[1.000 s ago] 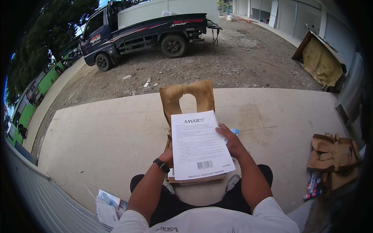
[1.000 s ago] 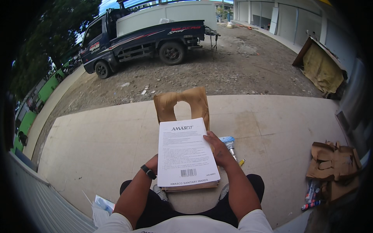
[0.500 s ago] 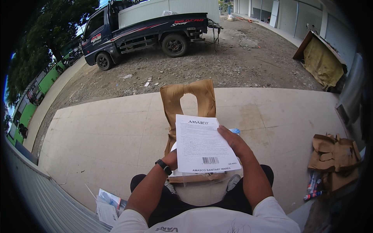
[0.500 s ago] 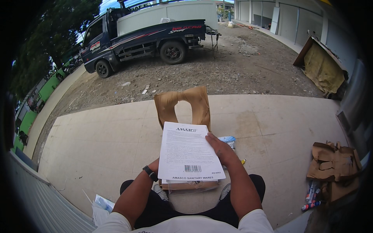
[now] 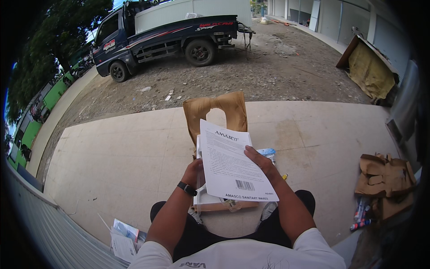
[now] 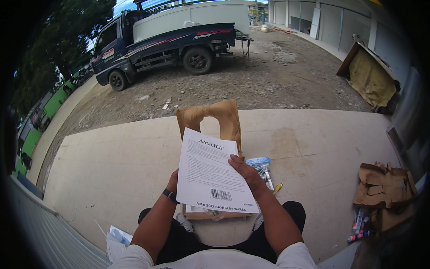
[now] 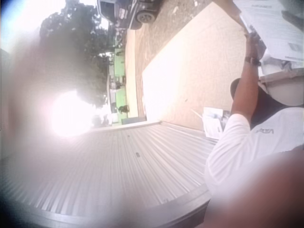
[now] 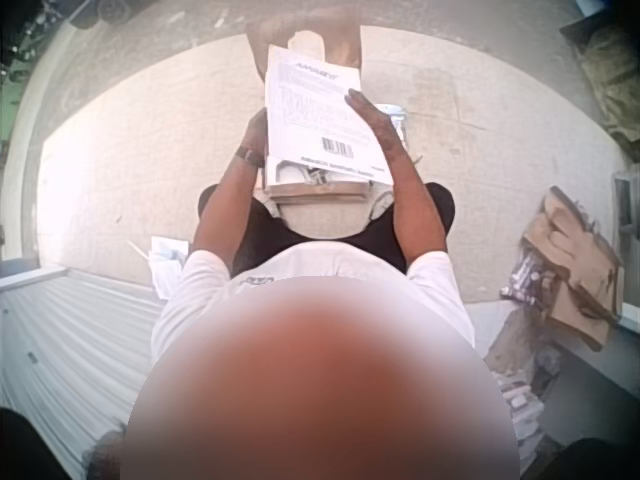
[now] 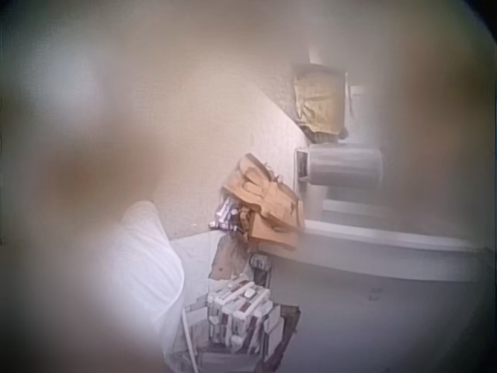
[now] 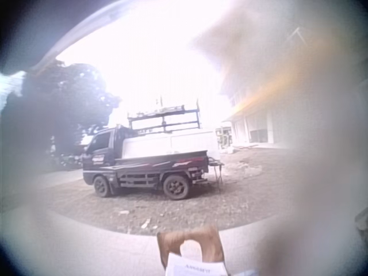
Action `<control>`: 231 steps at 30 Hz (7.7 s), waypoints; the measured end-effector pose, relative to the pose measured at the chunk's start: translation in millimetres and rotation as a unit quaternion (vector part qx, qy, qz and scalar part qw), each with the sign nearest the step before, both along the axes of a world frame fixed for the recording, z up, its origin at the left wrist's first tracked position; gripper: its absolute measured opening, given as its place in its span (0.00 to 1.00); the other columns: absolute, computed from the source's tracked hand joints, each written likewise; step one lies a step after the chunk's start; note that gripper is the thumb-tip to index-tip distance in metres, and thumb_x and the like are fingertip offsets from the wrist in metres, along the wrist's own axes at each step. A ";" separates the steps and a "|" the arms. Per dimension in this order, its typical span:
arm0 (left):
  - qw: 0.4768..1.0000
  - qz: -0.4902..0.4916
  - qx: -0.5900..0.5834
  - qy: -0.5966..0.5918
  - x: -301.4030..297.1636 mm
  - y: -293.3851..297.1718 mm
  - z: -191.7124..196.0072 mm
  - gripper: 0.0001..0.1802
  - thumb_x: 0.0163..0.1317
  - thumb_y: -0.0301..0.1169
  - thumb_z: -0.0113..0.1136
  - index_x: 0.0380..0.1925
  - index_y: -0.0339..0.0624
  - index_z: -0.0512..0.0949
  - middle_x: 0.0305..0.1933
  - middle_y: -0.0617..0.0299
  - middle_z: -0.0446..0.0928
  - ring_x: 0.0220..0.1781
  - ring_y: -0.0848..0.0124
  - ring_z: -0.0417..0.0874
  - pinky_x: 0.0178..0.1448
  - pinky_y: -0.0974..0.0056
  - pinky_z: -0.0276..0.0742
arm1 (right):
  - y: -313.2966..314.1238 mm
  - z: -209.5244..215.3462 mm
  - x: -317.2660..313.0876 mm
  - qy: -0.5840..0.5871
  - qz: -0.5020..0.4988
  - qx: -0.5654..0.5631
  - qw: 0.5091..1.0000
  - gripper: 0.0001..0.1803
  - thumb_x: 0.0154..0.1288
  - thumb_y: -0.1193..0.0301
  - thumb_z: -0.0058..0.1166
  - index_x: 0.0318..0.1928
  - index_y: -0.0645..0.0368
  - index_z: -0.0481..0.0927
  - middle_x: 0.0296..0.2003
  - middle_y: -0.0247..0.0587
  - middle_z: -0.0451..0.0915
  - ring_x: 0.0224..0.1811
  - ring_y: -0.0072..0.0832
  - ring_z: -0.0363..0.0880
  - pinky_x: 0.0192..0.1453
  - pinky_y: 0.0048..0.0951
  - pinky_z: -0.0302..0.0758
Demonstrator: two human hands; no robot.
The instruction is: The person unpacks a ceramic urinal from a cardboard box using a utility knife, then retrieves a faucet and its packaging. They open the faucet package, remove the faucet and fittings, and begin inserting the faucet into the urinal's mounting hole.
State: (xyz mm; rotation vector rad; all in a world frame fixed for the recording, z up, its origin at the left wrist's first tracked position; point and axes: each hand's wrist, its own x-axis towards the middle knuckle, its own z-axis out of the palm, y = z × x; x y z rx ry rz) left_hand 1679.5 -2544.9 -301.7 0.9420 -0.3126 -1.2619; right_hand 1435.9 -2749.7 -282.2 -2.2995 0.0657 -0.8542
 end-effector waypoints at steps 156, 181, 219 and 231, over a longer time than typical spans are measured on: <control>0.963 0.098 -0.036 -0.250 14.3 17.5 -13.3 0.18 0.73 0.27 0.58 0.59 0.30 0.76 0.55 0.55 0.83 0.52 0.71 0.82 0.55 0.64 0.82 | 23.6 21.3 -6.0 0.060 -0.102 -0.050 0.992 0.31 0.64 0.72 0.66 0.68 0.48 0.77 0.68 0.51 0.73 0.61 0.45 0.82 0.56 0.39 0.84; 0.967 0.144 0.060 -0.203 -30.2 -3.5 15.5 0.23 0.65 0.28 0.67 0.59 0.35 0.75 0.49 0.59 0.82 0.43 0.71 0.85 0.45 0.65 0.84 | 7.0 -93.2 22.0 0.103 -0.293 -0.145 0.940 0.26 0.77 0.50 0.51 0.53 0.61 0.84 0.37 0.47 0.86 0.38 0.40 0.84 0.49 0.41 0.78; 0.838 0.131 0.256 -0.464 -57.7 -19.1 -47.8 0.23 0.70 0.43 0.63 0.50 0.31 0.80 0.33 0.51 0.85 0.34 0.64 0.87 0.40 0.60 0.80 | 93.8 -82.6 50.1 0.293 -0.107 0.252 0.916 0.38 0.68 0.59 0.62 0.71 0.64 0.65 0.57 0.60 0.77 0.62 0.52 0.76 0.67 0.46 0.72; 0.721 0.015 0.282 -0.633 -69.1 -15.8 -34.3 0.30 0.66 0.53 0.63 0.50 0.34 0.80 0.30 0.44 0.85 0.37 0.47 0.89 0.44 0.51 0.83 | 77.0 -95.5 55.7 0.366 -0.015 0.258 0.894 0.32 0.69 0.55 0.58 0.65 0.64 0.72 0.50 0.60 0.84 0.56 0.53 0.84 0.60 0.45 0.78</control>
